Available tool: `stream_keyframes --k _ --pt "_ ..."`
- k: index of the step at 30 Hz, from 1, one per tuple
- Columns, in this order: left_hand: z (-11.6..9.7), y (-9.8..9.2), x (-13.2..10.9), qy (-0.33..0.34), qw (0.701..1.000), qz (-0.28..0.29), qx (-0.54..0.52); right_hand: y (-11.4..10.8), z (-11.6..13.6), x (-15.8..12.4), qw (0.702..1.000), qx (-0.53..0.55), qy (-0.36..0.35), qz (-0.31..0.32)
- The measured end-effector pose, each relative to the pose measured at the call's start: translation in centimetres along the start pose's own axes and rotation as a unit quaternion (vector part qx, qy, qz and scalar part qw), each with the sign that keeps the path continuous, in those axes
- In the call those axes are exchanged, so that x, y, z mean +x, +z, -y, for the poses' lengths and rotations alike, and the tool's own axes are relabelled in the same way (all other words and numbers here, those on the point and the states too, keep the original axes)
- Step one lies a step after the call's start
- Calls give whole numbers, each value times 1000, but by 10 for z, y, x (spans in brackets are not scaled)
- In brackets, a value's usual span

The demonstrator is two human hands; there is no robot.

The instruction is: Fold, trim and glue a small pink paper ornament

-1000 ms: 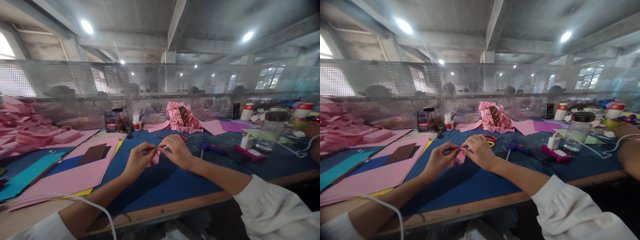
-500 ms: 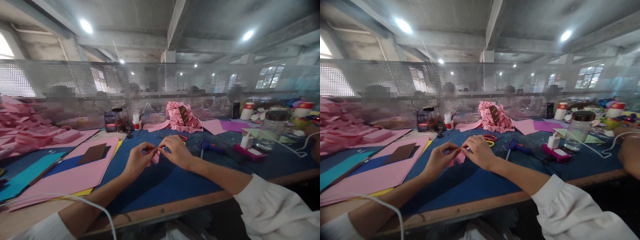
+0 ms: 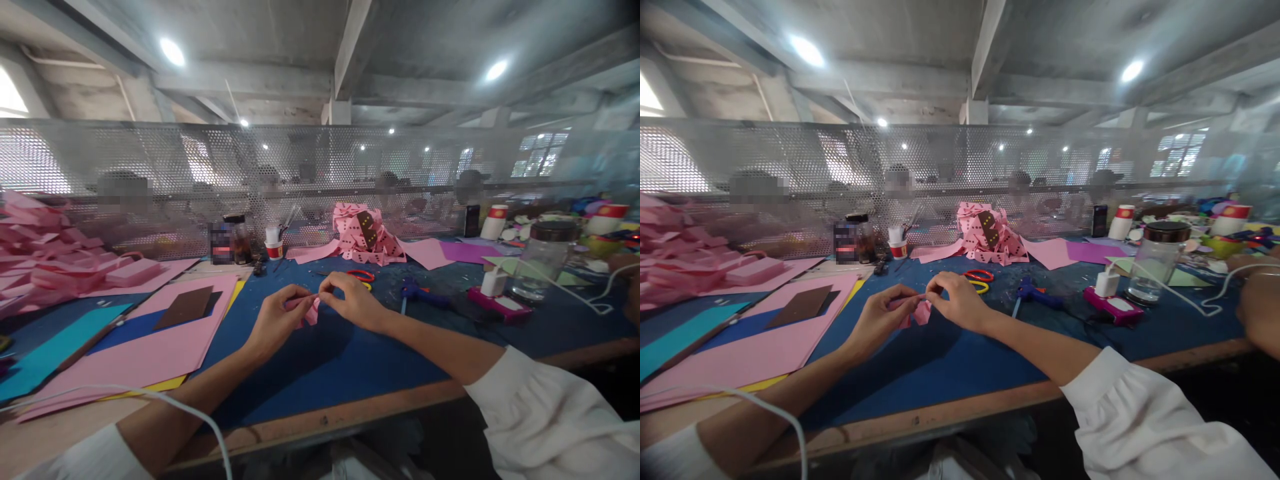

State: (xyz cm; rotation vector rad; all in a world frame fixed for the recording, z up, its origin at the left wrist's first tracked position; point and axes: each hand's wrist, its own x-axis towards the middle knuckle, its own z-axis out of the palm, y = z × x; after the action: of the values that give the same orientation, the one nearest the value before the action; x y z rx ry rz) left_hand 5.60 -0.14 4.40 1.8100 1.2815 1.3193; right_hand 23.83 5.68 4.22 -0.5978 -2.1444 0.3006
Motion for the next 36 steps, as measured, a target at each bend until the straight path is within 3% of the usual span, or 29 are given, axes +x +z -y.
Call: stream_keyframes --k 6,18,24,32,36 --pt "-1 -2 -1 -1 1000 -4 -10 -1 -3 1 997 66 43 27" --pt "-1 -3 -3 14 1000 11 1 0 -2 -1 999 0 -29 16" --pt "6 -16 6 55 998 -33 -1 -3 -1 2 999 36 12 11" --pt "23 -21 18 -16 995 -20 -98 -7 -3 4 998 54 39 12" --pt "25 -21 19 -23 997 7 -74 -7 -5 4 996 72 43 13"
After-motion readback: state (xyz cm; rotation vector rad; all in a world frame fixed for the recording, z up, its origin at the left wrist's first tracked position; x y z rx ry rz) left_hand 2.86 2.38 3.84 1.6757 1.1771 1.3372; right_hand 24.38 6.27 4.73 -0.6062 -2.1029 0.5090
